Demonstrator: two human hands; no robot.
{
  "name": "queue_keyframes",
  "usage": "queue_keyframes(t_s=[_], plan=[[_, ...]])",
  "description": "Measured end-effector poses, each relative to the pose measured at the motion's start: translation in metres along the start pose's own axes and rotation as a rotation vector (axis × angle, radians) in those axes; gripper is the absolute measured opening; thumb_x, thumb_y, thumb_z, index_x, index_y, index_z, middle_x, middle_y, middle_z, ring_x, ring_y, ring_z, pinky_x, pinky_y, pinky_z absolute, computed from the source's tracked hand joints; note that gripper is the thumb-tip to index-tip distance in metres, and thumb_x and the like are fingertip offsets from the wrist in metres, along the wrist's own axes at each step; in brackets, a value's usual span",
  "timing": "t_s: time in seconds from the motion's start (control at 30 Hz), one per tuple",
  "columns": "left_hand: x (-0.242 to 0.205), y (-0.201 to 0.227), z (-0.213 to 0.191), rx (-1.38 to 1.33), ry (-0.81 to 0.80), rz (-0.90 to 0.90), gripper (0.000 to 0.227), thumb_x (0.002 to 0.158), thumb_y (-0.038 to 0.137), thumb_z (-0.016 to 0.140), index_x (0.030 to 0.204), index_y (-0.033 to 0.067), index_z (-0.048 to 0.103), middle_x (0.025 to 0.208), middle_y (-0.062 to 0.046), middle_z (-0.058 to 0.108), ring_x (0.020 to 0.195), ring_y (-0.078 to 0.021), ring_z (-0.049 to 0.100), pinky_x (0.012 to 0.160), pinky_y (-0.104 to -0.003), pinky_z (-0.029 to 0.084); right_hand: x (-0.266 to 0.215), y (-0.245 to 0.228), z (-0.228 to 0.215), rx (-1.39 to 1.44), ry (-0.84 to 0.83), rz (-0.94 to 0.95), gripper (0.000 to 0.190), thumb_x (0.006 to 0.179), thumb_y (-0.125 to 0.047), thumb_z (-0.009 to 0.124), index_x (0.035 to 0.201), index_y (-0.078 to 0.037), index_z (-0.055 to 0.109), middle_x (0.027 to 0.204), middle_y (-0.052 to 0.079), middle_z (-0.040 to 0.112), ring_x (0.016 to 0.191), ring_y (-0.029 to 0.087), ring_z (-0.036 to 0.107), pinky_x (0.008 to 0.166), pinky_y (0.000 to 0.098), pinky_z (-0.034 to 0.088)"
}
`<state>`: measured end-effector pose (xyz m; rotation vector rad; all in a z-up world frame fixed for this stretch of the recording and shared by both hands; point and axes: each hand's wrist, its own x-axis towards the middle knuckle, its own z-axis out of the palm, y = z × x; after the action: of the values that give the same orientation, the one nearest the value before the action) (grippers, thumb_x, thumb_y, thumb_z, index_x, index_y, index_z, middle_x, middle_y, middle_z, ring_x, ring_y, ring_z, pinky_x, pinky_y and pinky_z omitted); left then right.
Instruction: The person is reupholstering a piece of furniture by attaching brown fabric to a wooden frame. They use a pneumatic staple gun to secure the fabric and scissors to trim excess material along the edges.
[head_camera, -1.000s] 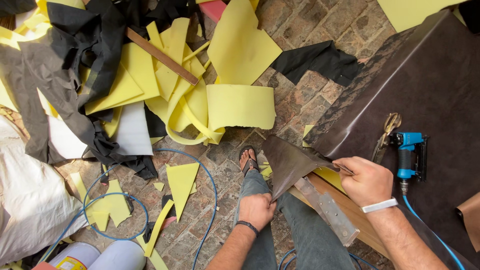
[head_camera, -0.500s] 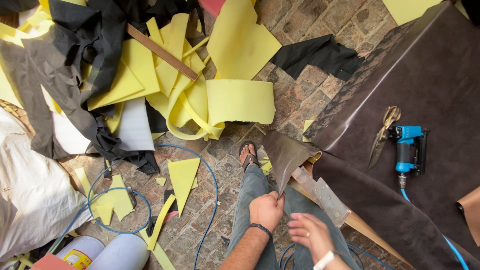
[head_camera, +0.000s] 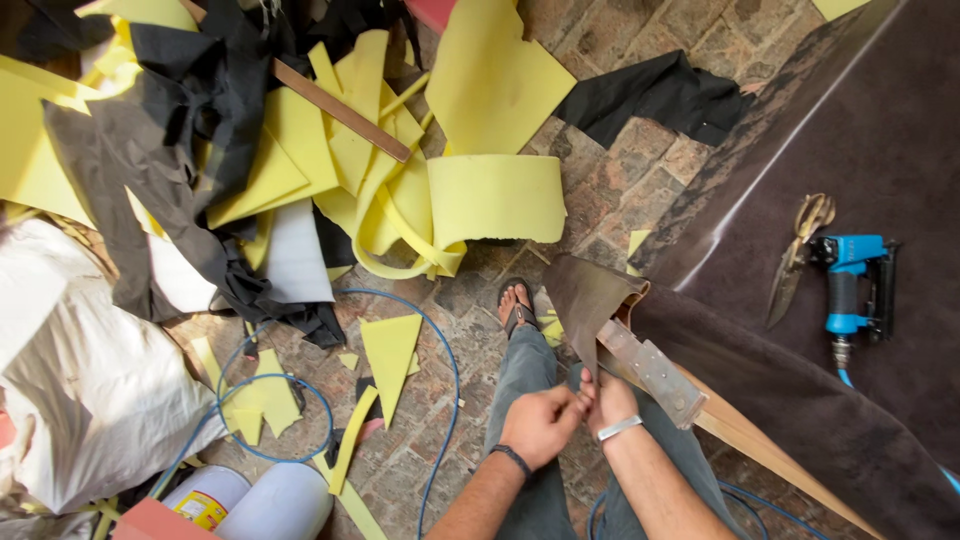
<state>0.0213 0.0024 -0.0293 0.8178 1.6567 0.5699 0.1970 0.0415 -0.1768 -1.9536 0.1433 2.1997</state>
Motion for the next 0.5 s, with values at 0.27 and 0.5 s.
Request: queue_keyframes(t_s=[0.27,0.5], plan=[[0.094,-0.013,-0.029,0.407,0.024,0.48,0.086,0.073,0.018,0.08,0.146,-0.0015,0.04,0.129,-0.029,0.064,0.102,-0.0438,0.067,0.083,-0.047,0.054,-0.05,-0.031,0.045,0.072,0.077,-0.034,0.03,0.1,-0.035,0.06,0.077,-0.018,0.051,0.055,-0.008,0.036,0.047,0.007,0.037,0.054,0.029,0.039],[0.114,-0.017,-0.011,0.466,0.011,0.292,0.078,0.074,0.024,0.084,0.141,0.004,0.051,0.107,-0.023,0.073,0.099,-0.0393,0.071,0.092,-0.048,0.053,-0.05,-0.04,0.052,0.231,0.061,0.023,0.019,0.099,-0.038,0.058,0.095,-0.019,0.062,0.059,-0.01,0.041,0.048,0.005,0.039,0.055,0.0281,0.043]])
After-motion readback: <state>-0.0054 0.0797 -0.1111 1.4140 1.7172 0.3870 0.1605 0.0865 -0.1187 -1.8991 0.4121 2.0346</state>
